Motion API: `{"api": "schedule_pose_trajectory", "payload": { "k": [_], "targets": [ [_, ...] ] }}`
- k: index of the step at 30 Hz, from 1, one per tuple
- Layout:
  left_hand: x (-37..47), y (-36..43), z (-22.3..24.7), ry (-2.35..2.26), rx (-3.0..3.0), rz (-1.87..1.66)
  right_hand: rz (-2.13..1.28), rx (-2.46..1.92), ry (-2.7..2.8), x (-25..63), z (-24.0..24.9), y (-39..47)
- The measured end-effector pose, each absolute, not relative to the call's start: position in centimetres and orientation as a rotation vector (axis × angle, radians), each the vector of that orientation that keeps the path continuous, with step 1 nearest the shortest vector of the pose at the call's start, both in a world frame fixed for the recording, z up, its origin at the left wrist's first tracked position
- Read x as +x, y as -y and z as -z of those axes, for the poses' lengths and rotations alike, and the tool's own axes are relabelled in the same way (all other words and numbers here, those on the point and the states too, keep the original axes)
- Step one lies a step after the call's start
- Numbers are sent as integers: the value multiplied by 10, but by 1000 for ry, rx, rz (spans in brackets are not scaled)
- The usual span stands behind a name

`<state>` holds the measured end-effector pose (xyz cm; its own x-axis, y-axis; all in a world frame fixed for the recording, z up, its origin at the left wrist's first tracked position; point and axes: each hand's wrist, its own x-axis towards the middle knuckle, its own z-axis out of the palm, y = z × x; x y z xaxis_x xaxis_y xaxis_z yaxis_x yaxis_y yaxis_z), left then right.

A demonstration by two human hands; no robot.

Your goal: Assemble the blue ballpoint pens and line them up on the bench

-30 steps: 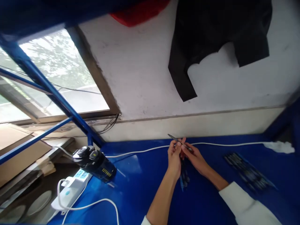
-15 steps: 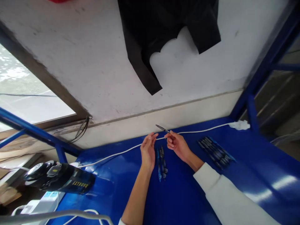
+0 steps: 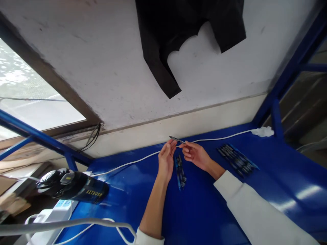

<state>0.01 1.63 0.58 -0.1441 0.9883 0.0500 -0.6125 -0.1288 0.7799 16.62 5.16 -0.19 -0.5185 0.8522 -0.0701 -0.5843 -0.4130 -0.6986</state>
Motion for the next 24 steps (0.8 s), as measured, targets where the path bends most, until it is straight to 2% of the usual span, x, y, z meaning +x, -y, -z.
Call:
{"api": "schedule_pose_trajectory", "payload": {
  "k": [6,11,14,19,24],
  "targets": [
    [0,-14,-8,-653,661,-1572,-2181,-582,986,166,9,-49],
    [-5,-18,1,-711,620,-1658,-1989,-650,1159,157,12,-43],
    [-6,-20,3,-821,609,-1702,-1725,-726,1392,153,11,-41],
    [-5,-22,3,-953,653,-1763,-964,-863,1845,153,13,-39],
    [-2,-23,7,-1012,706,-1793,-645,-1012,2035,155,18,-36]
  ]
}}
